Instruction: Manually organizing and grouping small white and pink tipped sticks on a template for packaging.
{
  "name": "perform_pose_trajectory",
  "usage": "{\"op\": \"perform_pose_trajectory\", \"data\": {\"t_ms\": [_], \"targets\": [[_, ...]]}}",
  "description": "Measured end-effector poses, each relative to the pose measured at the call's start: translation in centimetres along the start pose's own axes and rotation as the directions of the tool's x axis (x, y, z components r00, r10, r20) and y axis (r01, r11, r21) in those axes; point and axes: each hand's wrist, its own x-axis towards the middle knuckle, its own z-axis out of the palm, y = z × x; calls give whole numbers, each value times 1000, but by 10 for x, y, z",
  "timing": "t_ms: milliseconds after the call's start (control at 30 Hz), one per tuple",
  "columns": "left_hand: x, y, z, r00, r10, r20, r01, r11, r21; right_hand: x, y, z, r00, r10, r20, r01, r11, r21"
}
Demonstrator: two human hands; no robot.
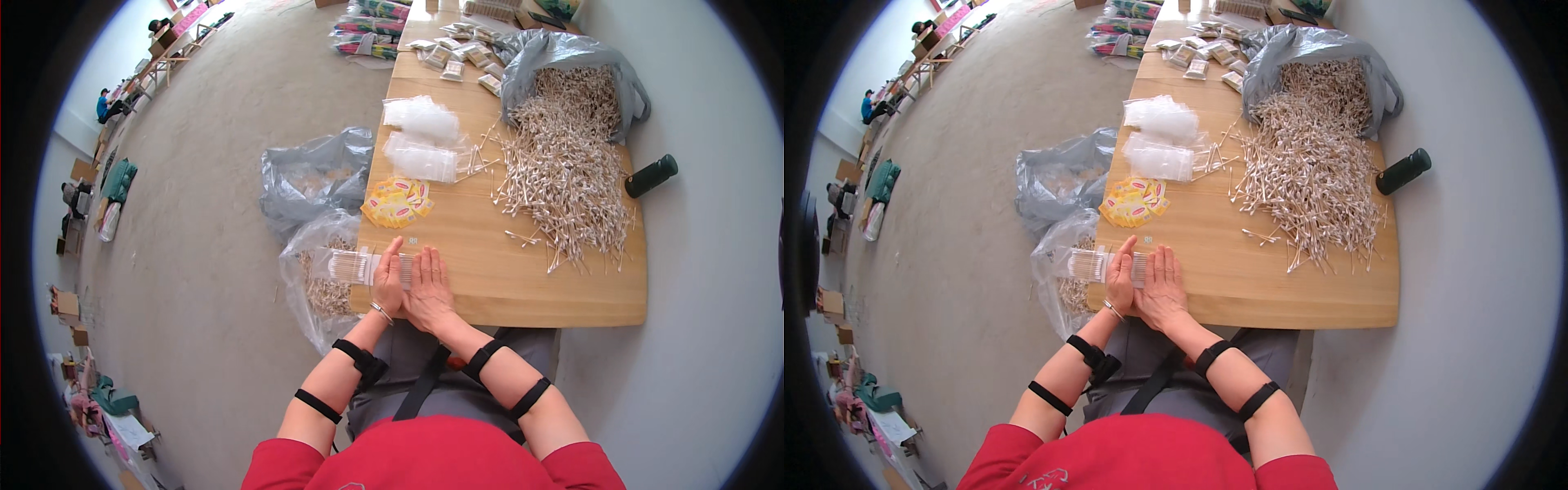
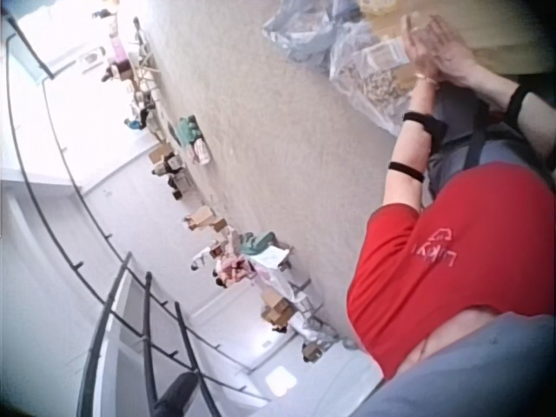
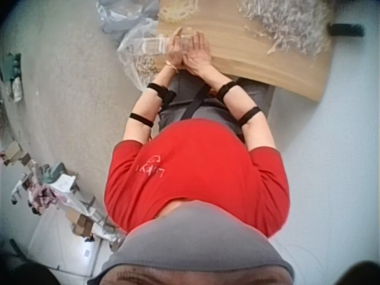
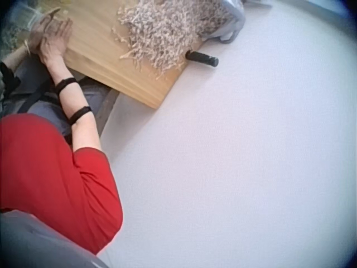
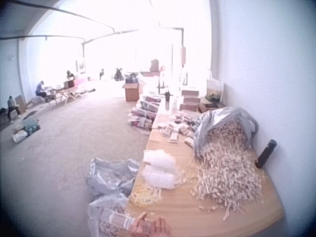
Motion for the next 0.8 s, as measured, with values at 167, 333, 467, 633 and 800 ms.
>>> {"op": "perform_pose_trajectory", "data": {"t_ms": [167,333,467,633,800], "targets": [[-2,-2,-3,991,-4,-136,-4,998,-55,24,7,-24,979,-19,-203,32,998,57],[1,-10,-3,987,-33,-159,1,980,-201,90,20,-31,967,215,-138,-182,959,219],[-2,-9,-5,990,-20,-143,0,990,-138,116,15,-20,950,251,-184,-210,954,216],[-5,-5,-5,987,-26,-159,7,993,-121,122,11,-9,949,254,-186,-211,952,222],[-2,2,-1,989,0,-146,-9,998,-56,124,25,-8,932,337,-135,-272,894,356]]}}
